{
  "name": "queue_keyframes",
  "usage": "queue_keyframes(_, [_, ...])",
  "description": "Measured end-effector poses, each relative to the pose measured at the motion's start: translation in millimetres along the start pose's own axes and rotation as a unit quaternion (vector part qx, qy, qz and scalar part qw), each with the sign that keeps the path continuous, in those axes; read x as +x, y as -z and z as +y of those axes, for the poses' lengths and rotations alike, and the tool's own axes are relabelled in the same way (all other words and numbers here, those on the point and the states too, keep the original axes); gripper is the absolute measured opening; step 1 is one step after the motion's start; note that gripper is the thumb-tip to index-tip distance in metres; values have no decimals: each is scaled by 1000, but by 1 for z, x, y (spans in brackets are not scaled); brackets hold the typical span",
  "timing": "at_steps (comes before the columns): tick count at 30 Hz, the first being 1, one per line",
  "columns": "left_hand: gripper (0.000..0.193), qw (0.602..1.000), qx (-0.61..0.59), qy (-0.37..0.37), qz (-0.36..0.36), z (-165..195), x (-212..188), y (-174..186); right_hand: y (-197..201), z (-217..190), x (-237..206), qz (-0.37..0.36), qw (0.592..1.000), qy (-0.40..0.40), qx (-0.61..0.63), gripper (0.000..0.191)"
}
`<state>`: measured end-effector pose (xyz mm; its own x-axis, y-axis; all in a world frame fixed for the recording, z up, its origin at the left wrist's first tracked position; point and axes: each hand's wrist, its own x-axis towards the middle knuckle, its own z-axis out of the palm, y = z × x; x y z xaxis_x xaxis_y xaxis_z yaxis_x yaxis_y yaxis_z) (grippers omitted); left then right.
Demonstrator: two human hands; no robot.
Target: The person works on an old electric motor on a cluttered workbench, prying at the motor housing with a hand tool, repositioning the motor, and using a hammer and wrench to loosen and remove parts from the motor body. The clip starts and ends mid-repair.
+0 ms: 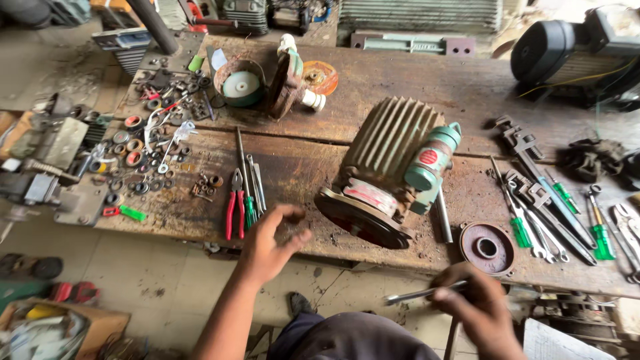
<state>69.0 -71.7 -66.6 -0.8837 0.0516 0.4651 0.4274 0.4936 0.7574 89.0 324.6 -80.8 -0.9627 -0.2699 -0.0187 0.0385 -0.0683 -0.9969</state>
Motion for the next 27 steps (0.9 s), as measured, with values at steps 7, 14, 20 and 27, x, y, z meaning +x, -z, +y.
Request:
queue_keyframes(7, [29,986,-129,99,-47,-11,80,-15,54,22,-9,60,986,51,146,15])
queue_keyframes(14, [33,980,-145,55,-123,-40,165,-28,30,44,1,57,989,82,106,23])
queue_keyframes(20, [90,961,-137,100,-219,-62,249,-62,-41,76,8,179,949,99,-241,31])
queue_keyframes(27, [110,876,-259,53,-402,-82,312,-96,-101,69,36,369,913,36,-170,45])
